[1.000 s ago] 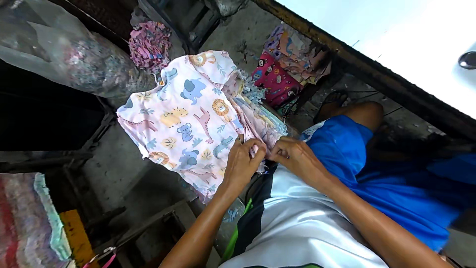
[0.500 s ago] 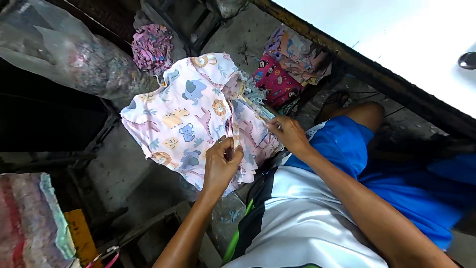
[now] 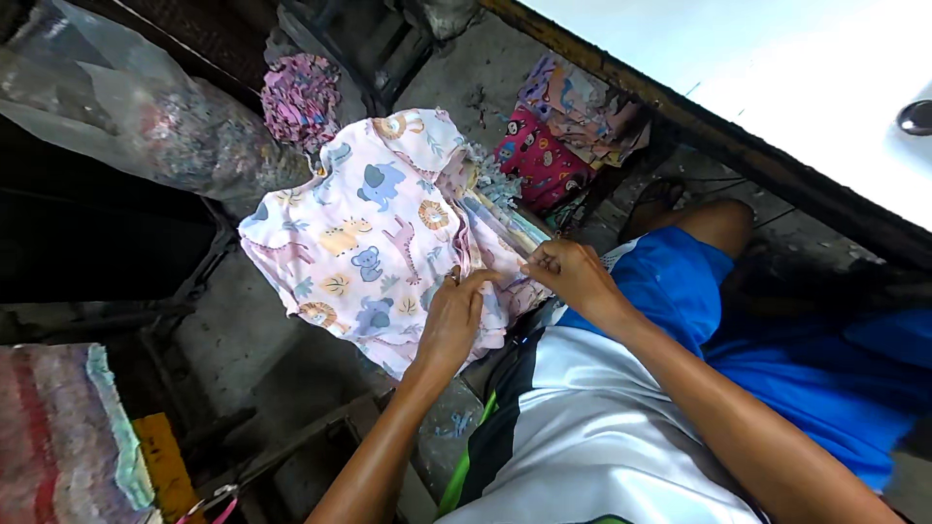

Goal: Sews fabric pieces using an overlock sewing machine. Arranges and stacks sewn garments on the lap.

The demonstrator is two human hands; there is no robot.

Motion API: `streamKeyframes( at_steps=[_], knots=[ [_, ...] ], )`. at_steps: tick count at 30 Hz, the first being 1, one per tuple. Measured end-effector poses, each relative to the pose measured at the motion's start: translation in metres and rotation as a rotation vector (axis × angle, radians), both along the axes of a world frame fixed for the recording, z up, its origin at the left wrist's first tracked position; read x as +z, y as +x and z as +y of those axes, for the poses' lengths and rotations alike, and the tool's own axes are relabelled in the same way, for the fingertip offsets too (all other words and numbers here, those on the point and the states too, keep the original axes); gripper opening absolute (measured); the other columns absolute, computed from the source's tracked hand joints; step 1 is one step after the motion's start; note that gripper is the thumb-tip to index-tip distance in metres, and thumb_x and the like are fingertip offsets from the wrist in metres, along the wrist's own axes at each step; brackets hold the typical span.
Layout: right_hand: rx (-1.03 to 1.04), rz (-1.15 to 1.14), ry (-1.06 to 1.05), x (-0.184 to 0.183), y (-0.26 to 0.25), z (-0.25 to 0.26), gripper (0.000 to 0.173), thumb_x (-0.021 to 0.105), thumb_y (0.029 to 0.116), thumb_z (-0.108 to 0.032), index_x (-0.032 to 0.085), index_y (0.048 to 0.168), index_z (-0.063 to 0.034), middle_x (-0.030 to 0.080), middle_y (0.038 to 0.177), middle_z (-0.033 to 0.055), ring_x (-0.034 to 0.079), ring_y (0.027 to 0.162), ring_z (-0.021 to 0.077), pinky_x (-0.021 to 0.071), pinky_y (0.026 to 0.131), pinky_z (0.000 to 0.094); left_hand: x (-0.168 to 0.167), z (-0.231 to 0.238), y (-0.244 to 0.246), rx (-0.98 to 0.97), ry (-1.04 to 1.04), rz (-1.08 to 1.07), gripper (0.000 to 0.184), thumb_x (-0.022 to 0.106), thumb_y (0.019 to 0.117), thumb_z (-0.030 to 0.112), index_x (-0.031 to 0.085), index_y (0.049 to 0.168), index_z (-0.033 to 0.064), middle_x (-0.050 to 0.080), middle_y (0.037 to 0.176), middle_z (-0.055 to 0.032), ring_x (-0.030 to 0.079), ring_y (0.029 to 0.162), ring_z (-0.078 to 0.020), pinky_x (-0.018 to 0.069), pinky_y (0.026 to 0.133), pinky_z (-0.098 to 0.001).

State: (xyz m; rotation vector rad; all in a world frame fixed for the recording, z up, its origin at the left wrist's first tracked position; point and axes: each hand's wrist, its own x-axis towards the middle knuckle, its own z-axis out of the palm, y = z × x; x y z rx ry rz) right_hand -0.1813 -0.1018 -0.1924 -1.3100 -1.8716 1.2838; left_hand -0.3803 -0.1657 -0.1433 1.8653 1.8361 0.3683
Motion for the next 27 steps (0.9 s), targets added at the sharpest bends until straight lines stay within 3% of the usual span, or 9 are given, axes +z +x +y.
streamKeyframes(
  at_steps=[1, 3, 5, 8, 12, 15, 20, 23, 27],
  knots=[
    [0.022, 0.003, 0.033, 0.003, 0.000, -0.006, 0.016, 0.071, 0.0969, -0.016, 0.070, 0.096, -0.0001, 0.065, 0.083, 0.0116, 0.061, 0.068, 0.0208, 0.0537, 0.065, 0.0396, -0.003, 0.002, 0.003, 0.007, -0.005, -0.007, 0.038, 0.040, 0.1039, 0.004, 0.072, 0.124, 0.0105, 0.070, 0.120, -0.0159, 0.063, 0.110, -0.0379, 0.0478, 0.094, -0.0569],
    [0.078, 0.030, 0.114, 0.008, -0.002, -0.018, 0.012, 0.071, 0.0949, -0.013, 0.070, 0.093, -0.0004, 0.064, 0.084, 0.0104, 0.061, 0.070, 0.0205, 0.0546, 0.066, 0.0390, -0.006, 0.007, 0.011, 0.046, -0.005, -0.009, 0.037, 0.040, 0.1058, 0.020, 0.073, 0.115, 0.0066, 0.071, 0.110, -0.0145, 0.064, 0.110, -0.0351, 0.0464, 0.098, -0.0560],
    [0.146, 0.057, 0.152, 0.010, -0.005, -0.027, 0.011, 0.068, 0.0959, -0.011, 0.070, 0.093, -0.0006, 0.064, 0.087, 0.0100, 0.063, 0.075, 0.0206, 0.0559, 0.069, 0.0382, -0.008, 0.012, 0.014, 0.082, -0.003, -0.003, 0.038, 0.052, 0.1044, 0.035, 0.070, 0.100, 0.0018, 0.065, 0.092, -0.0159, 0.064, 0.092, -0.0329, 0.0500, 0.084, -0.0540],
    [0.212, 0.082, 0.135, 0.008, -0.006, -0.027, 0.021, 0.061, 0.1017, -0.020, 0.072, 0.094, -0.0031, 0.066, 0.088, 0.0079, 0.065, 0.077, 0.0190, 0.0553, 0.071, 0.0387, -0.010, 0.013, 0.004, 0.110, 0.050, -0.027, 0.027, 0.065, 0.0977, 0.025, 0.065, 0.086, 0.0008, 0.058, 0.080, -0.0135, 0.059, 0.076, -0.0278, 0.0477, 0.068, -0.0469],
    [0.110, 0.049, 0.115, -0.014, -0.001, -0.008, 0.020, 0.062, 0.1021, -0.020, 0.073, 0.100, -0.0023, 0.069, 0.092, 0.0112, 0.067, 0.077, 0.0238, 0.0569, 0.071, 0.0458, 0.002, 0.006, -0.012, 0.193, 0.055, -0.072, 0.023, 0.060, 0.0981, 0.019, 0.059, 0.081, 0.0046, 0.047, 0.071, -0.0031, 0.045, 0.061, -0.0127, 0.0384, 0.056, -0.0305],
    [-0.013, -0.012, 0.098, -0.029, -0.003, 0.005, 0.014, 0.064, 0.1008, -0.013, 0.070, 0.105, -0.0009, 0.067, 0.095, 0.0159, 0.066, 0.076, 0.0294, 0.0554, 0.069, 0.0500, 0.010, 0.000, -0.018, 0.222, 0.093, -0.097, 0.021, 0.060, 0.0964, 0.019, 0.059, 0.078, 0.0085, 0.045, 0.068, 0.0023, 0.042, 0.057, -0.0051, 0.0353, 0.053, -0.0220],
    [-0.059, -0.086, 0.069, -0.029, -0.018, 0.008, 0.023, 0.074, 0.0957, -0.022, 0.067, 0.103, -0.0013, 0.064, 0.094, 0.0162, 0.064, 0.077, 0.0320, 0.0519, 0.064, 0.0529, 0.017, -0.005, -0.021, 0.203, 0.137, -0.088, 0.022, 0.061, 0.0929, 0.018, 0.054, 0.073, 0.0110, 0.043, 0.068, 0.0037, 0.040, 0.057, -0.0028, 0.0324, 0.052, -0.0185],
    [-0.057, -0.105, 0.146, -0.030, -0.023, 0.006, 0.018, 0.075, 0.0937, -0.016, 0.066, 0.100, -0.0007, 0.062, 0.094, 0.0167, 0.064, 0.077, 0.0325, 0.0529, 0.063, 0.0516, 0.014, -0.005, -0.019, 0.184, 0.146, -0.085, 0.023, 0.062, 0.0924, 0.017, 0.053, 0.072, 0.0107, 0.042, 0.066, 0.0035, 0.041, 0.057, -0.0031, 0.0325, 0.052, -0.0187],
    [-0.050, -0.113, 0.164, -0.032, -0.018, 0.002, 0.014, 0.073, 0.0942, -0.012, 0.067, 0.099, -0.0005, 0.065, 0.092, 0.0168, 0.066, 0.081, 0.0330, 0.0545, 0.069, 0.0520, 0.005, -0.005, -0.014, 0.145, 0.138, -0.035, 0.027, 0.064, 0.0907, 0.017, 0.050, 0.069, 0.0099, 0.042, 0.067, 0.0007, 0.042, 0.059, -0.0081, 0.0331, 0.053, -0.0237]
  ],
)
